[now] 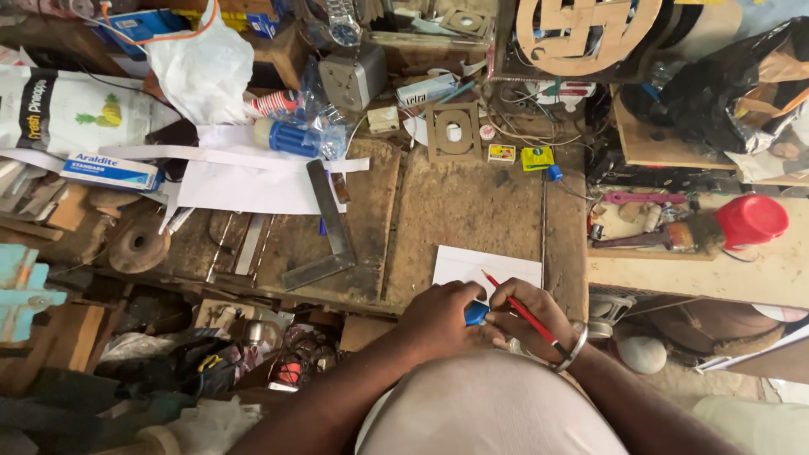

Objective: Measuring and marking lines on a piece of paper using a tape measure, ruler, and square on a workshop bench.

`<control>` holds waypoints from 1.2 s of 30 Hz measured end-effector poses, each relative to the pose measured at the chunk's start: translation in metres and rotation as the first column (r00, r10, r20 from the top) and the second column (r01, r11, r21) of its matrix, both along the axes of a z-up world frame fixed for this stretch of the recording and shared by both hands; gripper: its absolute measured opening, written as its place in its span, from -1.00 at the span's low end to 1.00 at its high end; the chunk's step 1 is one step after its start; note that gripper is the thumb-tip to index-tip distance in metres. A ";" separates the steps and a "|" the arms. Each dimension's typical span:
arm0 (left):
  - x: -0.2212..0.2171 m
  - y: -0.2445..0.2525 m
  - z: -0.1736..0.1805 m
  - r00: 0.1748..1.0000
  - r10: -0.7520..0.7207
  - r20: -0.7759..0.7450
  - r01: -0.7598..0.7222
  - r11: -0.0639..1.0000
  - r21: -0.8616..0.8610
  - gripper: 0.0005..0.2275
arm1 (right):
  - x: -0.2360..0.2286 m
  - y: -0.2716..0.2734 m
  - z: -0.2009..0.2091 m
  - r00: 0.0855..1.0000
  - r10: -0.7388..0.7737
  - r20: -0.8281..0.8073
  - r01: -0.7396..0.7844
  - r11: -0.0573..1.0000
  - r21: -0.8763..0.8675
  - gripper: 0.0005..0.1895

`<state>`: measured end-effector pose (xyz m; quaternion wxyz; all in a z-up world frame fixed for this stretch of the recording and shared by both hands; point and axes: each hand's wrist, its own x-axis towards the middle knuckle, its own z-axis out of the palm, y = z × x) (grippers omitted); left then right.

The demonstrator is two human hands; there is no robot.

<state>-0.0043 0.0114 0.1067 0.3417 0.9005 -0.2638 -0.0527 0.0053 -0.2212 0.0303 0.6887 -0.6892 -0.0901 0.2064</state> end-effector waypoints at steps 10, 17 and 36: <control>0.071 0.074 -0.025 0.926 0.364 0.099 -0.369 0.819 0.441 -0.63 | 0.056 -0.054 -0.004 0.822 -0.045 0.567 0.258 0.918 -0.302 -0.89; 0.097 0.065 -0.066 0.884 0.360 0.298 -0.457 0.801 0.386 -0.62 | 0.072 -0.061 -0.018 0.845 -0.002 0.535 0.303 0.826 -0.475 -0.87; 0.076 0.051 -0.080 0.757 0.417 0.504 -0.602 0.746 0.287 -0.65 | 0.076 -0.057 -0.023 0.852 -0.033 0.522 0.355 0.769 -0.532 -0.83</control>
